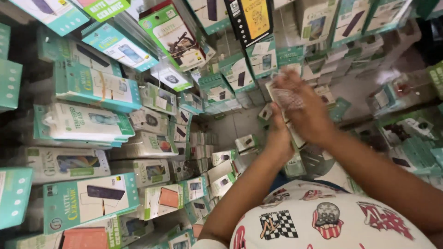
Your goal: Wiping down and organizing stacks of screen protector boxes in a storage area.
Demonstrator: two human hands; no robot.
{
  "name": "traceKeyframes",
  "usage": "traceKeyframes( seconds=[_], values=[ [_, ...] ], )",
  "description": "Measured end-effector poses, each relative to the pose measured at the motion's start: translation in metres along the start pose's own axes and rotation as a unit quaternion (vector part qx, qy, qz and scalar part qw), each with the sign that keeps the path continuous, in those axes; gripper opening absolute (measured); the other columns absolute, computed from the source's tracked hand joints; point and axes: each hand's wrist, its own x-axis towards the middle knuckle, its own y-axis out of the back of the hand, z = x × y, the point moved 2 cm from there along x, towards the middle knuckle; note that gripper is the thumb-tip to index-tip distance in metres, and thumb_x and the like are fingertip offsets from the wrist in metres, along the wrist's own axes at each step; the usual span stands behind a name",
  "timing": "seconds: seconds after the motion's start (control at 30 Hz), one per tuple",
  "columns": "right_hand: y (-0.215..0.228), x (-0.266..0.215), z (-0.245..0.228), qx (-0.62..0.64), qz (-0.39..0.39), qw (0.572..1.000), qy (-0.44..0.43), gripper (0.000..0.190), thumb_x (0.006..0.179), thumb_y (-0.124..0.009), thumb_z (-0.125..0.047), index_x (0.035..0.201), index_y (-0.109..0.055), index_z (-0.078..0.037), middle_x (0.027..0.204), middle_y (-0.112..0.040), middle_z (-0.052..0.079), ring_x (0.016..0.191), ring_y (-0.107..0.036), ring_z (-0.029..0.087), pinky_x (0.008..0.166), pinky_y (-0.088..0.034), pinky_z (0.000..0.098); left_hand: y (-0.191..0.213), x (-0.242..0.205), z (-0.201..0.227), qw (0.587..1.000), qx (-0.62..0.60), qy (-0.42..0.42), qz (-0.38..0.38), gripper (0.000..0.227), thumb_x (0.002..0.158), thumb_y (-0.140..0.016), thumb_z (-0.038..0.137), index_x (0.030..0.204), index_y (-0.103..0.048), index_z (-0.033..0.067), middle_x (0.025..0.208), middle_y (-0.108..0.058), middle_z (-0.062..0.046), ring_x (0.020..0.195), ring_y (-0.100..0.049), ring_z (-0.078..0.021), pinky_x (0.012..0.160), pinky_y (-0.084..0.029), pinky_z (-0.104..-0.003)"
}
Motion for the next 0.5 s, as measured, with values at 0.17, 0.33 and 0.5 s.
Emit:
traceKeyframes(
  seconds=[0.17, 0.33, 0.5],
  values=[
    [-0.007, 0.001, 0.006, -0.006, 0.01, 1.0, 0.021, 0.038, 0.097, -0.062, -0.019, 0.128, -0.071, -0.001, 0.141, -0.061, 0.022, 0.133, -0.055, 0.047, 0.103, -0.047, 0.0536, 0.007, -0.031, 0.031, 0.993, 0.099, -0.04, -0.051, 0.097, 0.099, -0.018, 0.077, 0.164, -0.015, 0.0054, 0.155, -0.023, -0.022, 0.133, -0.024, -0.0339, 0.11, -0.021, -0.048],
    [0.006, 0.015, 0.01, -0.039, 0.028, 0.998, 0.048, 0.036, 0.088, -0.073, -0.029, 0.111, -0.07, -0.002, 0.142, -0.06, 0.023, 0.133, -0.055, 0.049, 0.111, -0.044, 0.0572, 0.049, 0.023, -0.06, 0.935, 0.19, -0.225, -0.199, 0.051, 0.112, -0.045, 0.019, 0.16, -0.036, 0.0042, 0.156, -0.045, -0.024, 0.144, -0.044, -0.037, 0.123, -0.029, -0.055],
    [0.037, 0.009, 0.065, 0.192, 0.143, 0.95, -0.199, 0.04, 0.112, -0.046, -0.014, 0.137, -0.052, 0.016, 0.135, -0.056, 0.02, 0.134, -0.053, 0.034, 0.126, -0.035, 0.0349, 0.065, 0.015, -0.047, 0.957, 0.158, -0.142, -0.196, 0.058, 0.086, -0.057, 0.001, 0.144, -0.06, 0.0083, 0.123, -0.071, -0.015, 0.109, -0.069, -0.0238, 0.103, -0.051, -0.05]
  ],
)
